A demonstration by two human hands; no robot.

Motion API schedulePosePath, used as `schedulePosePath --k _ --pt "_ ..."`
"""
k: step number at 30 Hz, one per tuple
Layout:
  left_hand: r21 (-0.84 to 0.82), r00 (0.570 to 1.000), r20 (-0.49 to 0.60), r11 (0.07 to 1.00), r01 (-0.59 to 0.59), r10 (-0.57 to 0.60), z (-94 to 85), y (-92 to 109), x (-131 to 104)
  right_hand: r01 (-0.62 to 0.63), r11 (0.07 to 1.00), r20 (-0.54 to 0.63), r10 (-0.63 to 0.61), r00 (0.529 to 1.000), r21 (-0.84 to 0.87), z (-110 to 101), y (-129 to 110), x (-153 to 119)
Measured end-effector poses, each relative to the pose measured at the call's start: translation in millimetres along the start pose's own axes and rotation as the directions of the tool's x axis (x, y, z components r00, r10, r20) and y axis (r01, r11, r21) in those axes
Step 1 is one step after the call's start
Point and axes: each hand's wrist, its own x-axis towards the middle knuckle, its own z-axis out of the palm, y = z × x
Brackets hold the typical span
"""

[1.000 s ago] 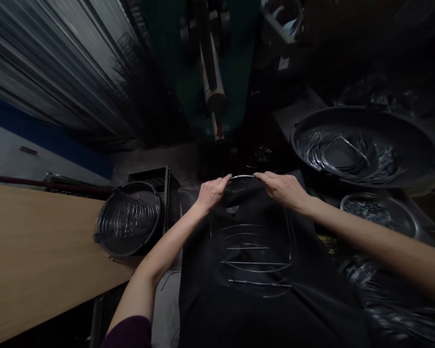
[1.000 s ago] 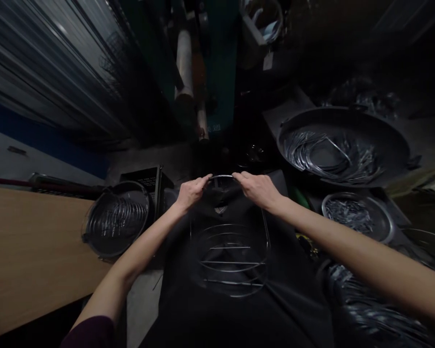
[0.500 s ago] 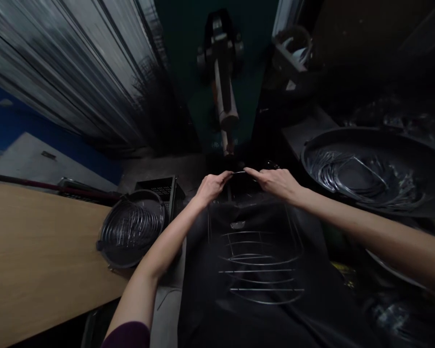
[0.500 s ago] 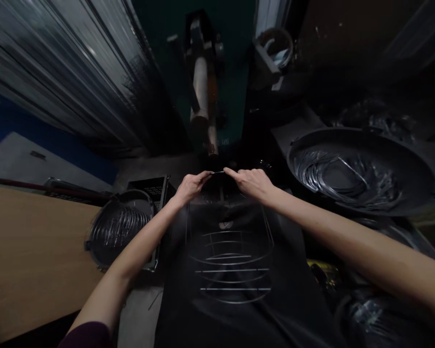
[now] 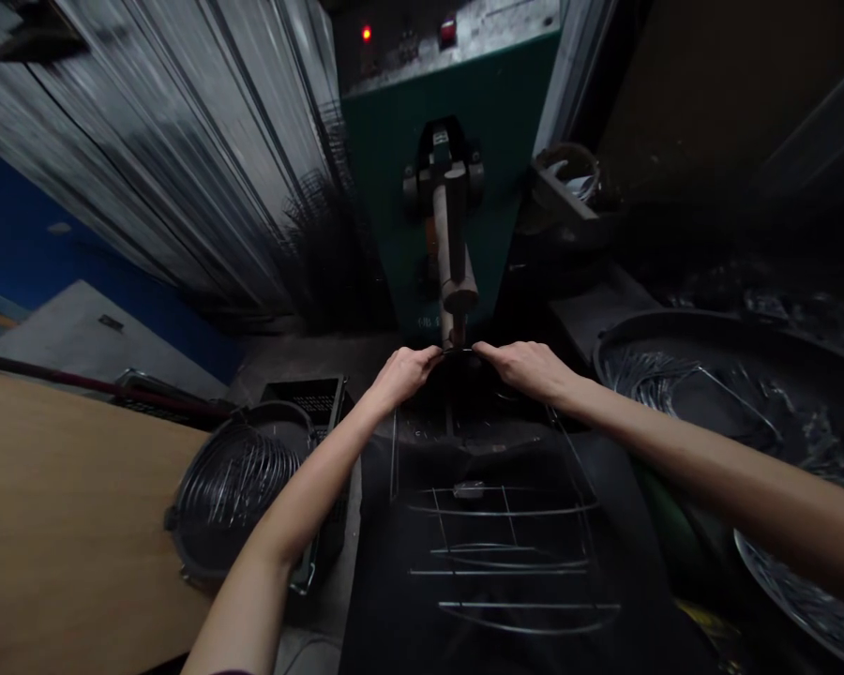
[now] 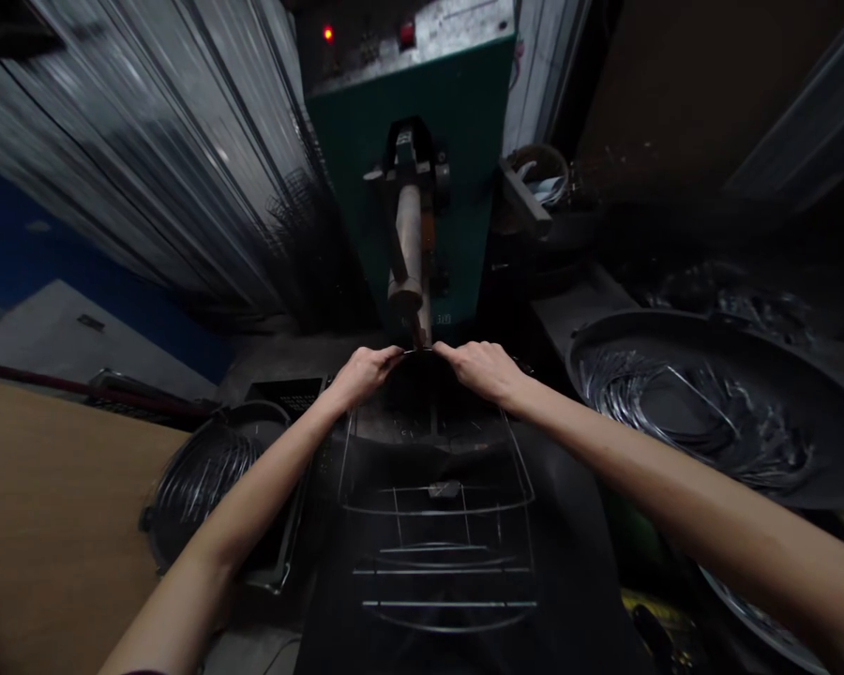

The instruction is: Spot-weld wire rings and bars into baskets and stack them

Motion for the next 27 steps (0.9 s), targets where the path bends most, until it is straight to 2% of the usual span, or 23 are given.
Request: schedulePosePath --k 5,15,27 --pt "-0.027 1.000 -0.014 0.999 -0.021 0.021 -2.8 -1.6 2.9 -0.006 1.000 0.008 0.006 1.000 0.018 -3.4 1.8 2.8" --pt "0.059 0.999 -0.042 0.998 -0.008 0.011 2.2 -3.2 7.1 -0.028 0.999 0.002 0.028 1.000 0.032 -3.3 4.9 8.0" --pt "0.095 0.999 -0.023 0.994 0.044 -0.042 -2.1 5.6 4.9 -0.067 0.996 -0.020 0.069 0.997 0.054 -6.2 4.3 7.3"
